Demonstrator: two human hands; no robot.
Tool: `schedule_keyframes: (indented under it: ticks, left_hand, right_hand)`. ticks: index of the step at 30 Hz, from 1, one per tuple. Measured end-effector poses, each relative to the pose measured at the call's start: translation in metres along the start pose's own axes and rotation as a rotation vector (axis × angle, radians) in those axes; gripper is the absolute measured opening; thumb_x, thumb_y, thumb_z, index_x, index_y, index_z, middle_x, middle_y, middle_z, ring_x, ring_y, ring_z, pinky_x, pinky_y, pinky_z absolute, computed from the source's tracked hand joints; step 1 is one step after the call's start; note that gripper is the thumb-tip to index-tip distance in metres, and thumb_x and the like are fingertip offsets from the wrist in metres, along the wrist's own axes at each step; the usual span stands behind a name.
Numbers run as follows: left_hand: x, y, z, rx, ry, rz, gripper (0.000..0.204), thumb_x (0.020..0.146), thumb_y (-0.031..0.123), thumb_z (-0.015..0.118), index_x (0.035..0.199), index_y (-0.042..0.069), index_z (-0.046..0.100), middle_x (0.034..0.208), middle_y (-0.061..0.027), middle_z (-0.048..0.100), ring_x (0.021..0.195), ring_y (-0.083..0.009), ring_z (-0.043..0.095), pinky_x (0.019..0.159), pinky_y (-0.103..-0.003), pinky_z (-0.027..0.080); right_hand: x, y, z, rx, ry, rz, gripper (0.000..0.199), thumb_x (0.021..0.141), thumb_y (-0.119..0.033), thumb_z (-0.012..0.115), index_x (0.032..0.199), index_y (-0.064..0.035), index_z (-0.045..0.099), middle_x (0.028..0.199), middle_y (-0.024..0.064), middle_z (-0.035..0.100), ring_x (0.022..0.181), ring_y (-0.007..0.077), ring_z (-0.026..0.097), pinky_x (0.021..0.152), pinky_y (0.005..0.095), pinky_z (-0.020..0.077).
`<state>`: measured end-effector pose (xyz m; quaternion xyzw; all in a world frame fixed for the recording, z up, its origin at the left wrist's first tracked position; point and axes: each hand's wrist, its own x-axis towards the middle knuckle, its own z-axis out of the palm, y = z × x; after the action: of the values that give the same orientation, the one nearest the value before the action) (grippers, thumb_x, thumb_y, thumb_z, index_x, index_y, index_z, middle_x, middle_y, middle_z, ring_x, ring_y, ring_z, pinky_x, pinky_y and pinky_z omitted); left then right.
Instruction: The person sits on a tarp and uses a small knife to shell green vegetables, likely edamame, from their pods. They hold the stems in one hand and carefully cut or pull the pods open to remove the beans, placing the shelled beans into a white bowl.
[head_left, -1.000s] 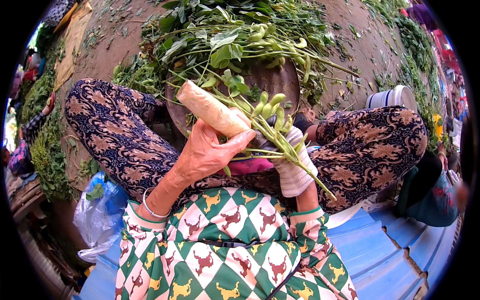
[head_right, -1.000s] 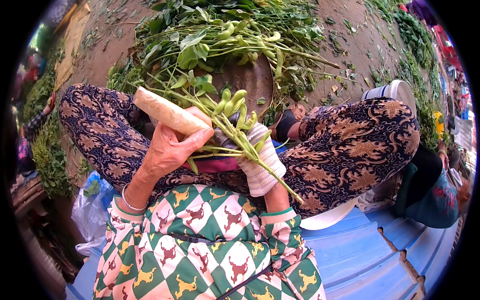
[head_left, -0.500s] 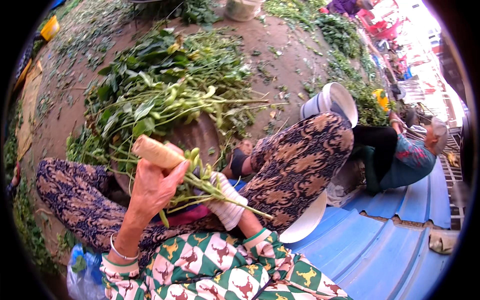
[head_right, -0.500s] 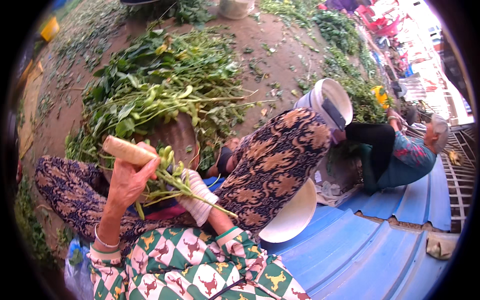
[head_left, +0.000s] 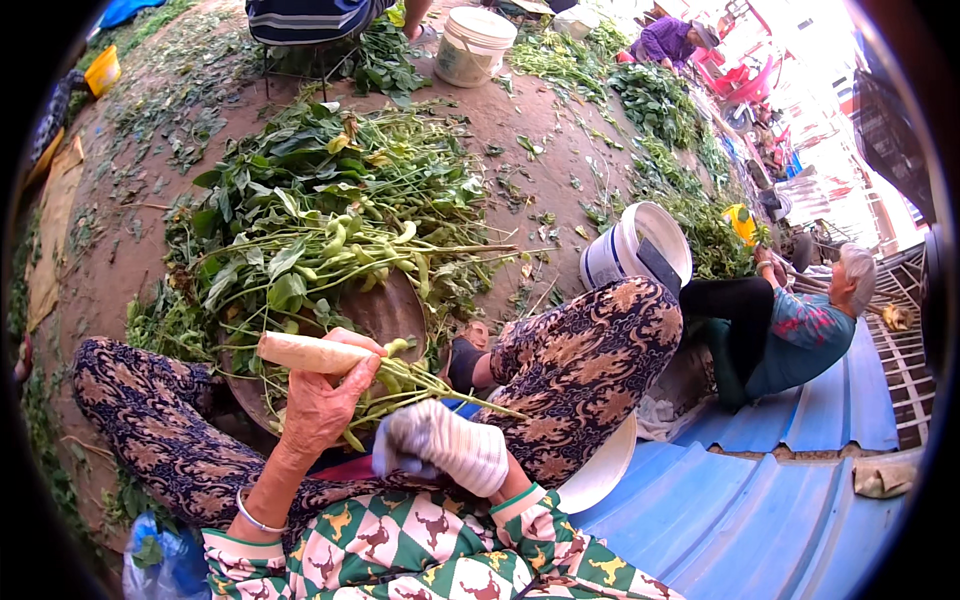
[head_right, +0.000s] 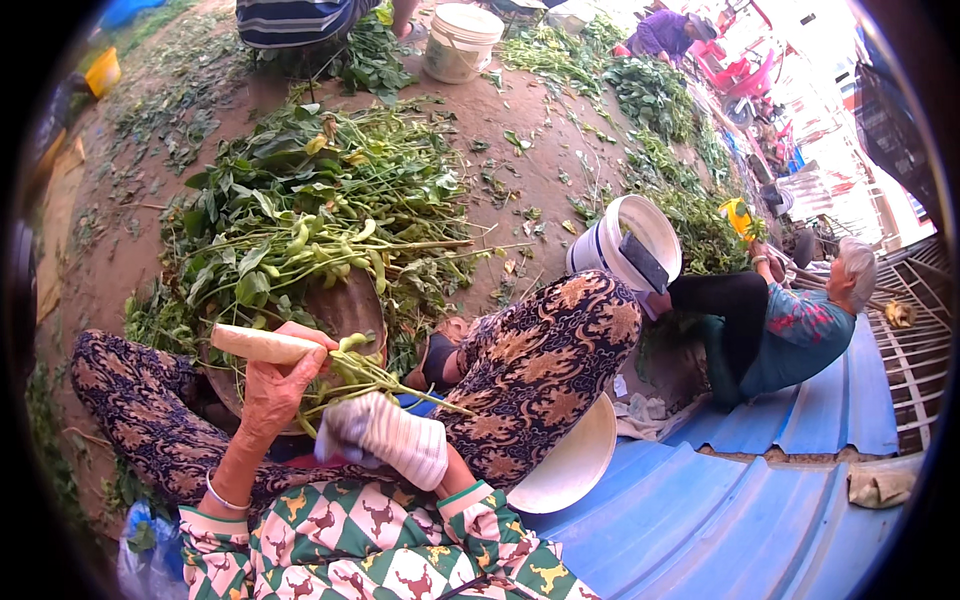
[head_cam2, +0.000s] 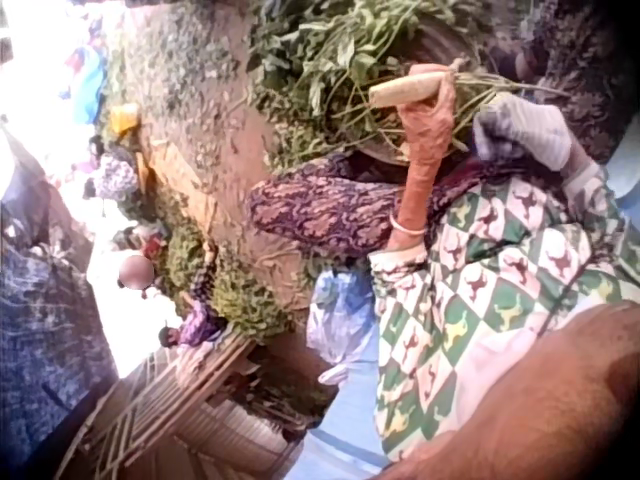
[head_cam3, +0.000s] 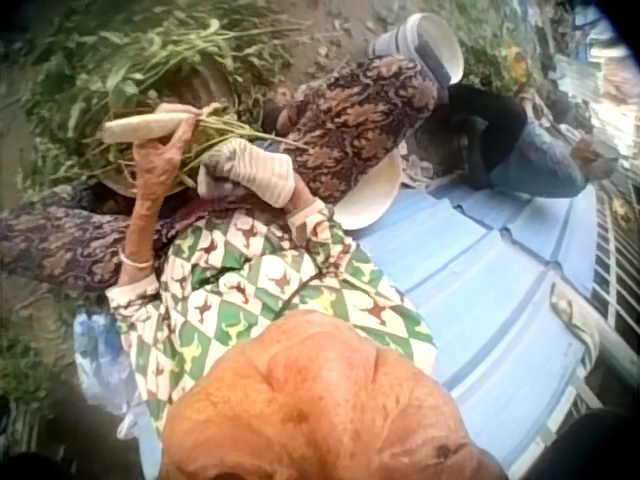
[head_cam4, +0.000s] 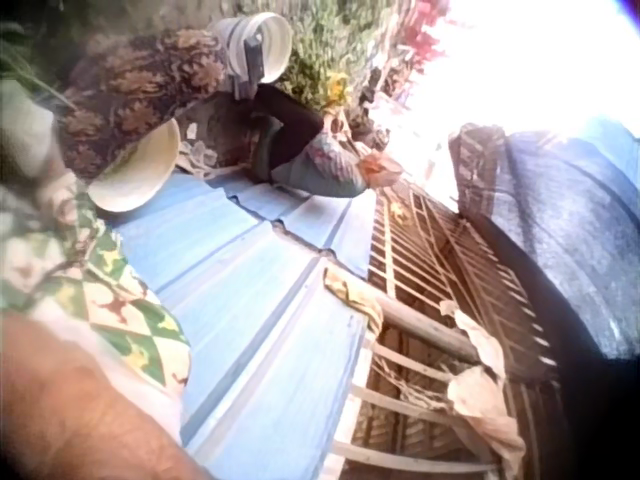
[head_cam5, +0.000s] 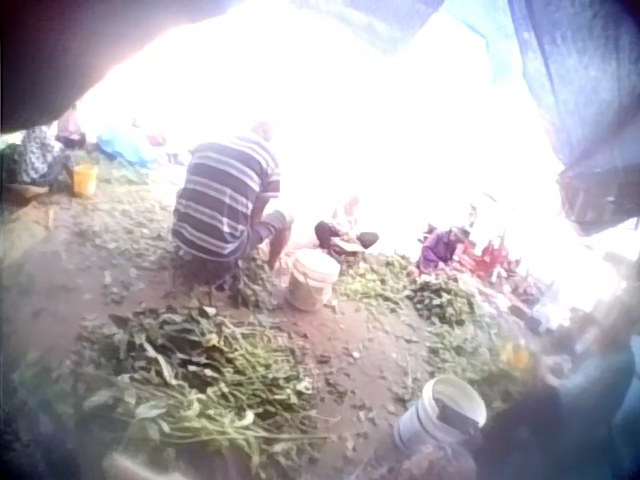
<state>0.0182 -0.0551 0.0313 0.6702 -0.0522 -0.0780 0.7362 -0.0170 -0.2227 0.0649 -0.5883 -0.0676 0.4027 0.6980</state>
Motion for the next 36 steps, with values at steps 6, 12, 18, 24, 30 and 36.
schedule_keyframes:
  ticks: [6, 12, 18, 24, 30, 36]
  left_hand:
    - [-0.001, -0.003, 0.0, 0.072, -0.021, 0.051, 0.009, 0.084, -0.002, 0.059, 0.092, 0.002, 0.06, 0.085, -0.0008, 0.058, 0.07, -0.0056, 0.051, 0.062, -0.019, 0.042]
    - [-0.007, -0.009, -0.006, 0.222, -0.055, 0.179, 0.012, 0.08, -0.003, 0.062, 0.091, 0.002, 0.06, 0.087, -0.0032, 0.06, 0.078, -0.01, 0.057, 0.071, -0.023, 0.047]
    - [-0.011, -0.003, -0.006, 0.187, 0.053, 0.185, 0.009, 0.082, 0.001, 0.064, 0.09, 0.001, 0.06, 0.086, -0.002, 0.06, 0.078, -0.01, 0.056, 0.072, -0.022, 0.046]
    - [-0.009, 0.01, -0.001, -0.172, 0.166, -0.129, 0.01, 0.084, 0.008, 0.065, 0.092, 0.002, 0.061, 0.081, 0.002, 0.059, 0.075, -0.0048, 0.052, 0.069, -0.02, 0.044]
    - [-0.015, -0.008, 0.005, 0.013, 0.187, -0.098, 0.01, 0.083, 0.009, 0.066, 0.09, 0.003, 0.062, 0.078, 0.0006, 0.059, 0.073, -0.0066, 0.054, 0.067, -0.022, 0.045]
    - [-0.018, -0.015, 0.006, 0.061, 0.211, -0.113, 0.009, 0.082, 0.007, 0.065, 0.087, 0.001, 0.061, 0.076, -0.0017, 0.06, 0.069, -0.0094, 0.056, 0.065, -0.025, 0.046]
  right_hand:
    - [0.043, 0.031, 0.003, 0.128, 0.65, 0.201, 0.051, 0.092, -0.054, 0.04, 0.069, -0.0107, 0.055, 0.05, -0.0017, 0.046, 0.037, 0.009, 0.04, 0.033, 0.0236, 0.0297]
    - [0.047, 0.034, 0.002, 0.074, 0.549, 0.142, 0.031, 0.093, -0.036, 0.05, 0.075, -0.0109, 0.054, 0.053, -0.0017, 0.046, 0.041, 0.01, 0.043, 0.035, 0.0254, 0.0312]
    - [0.045, 0.038, -0.007, -0.585, 0.517, -0.067, 0.017, 0.092, -0.018, 0.051, 0.095, -0.0072, 0.063, 0.071, 0.0108, 0.063, 0.066, 0.0275, 0.061, 0.058, 0.0357, 0.0481]
    - [0.037, 0.021, -0.008, -1.044, 0.627, -0.218, 0.015, 0.086, -0.019, 0.06, 0.091, -0.0064, 0.066, 0.074, 0.0153, 0.064, 0.063, 0.0294, 0.061, 0.057, 0.0367, 0.0482]
    - [0.035, 0.034, -0.005, -1.179, 0.644, -0.285, 0.01, 0.084, -0.015, 0.061, 0.088, -0.0058, 0.065, 0.073, 0.017, 0.062, 0.062, 0.0333, 0.059, 0.055, 0.0383, 0.0472]
    - [0.046, 0.05, 0.001, -0.436, 0.648, 0.082, 0.023, 0.08, -0.022, 0.067, 0.095, -0.0044, 0.066, 0.079, 0.0192, 0.064, 0.072, 0.0343, 0.063, 0.065, 0.0379, 0.0499]
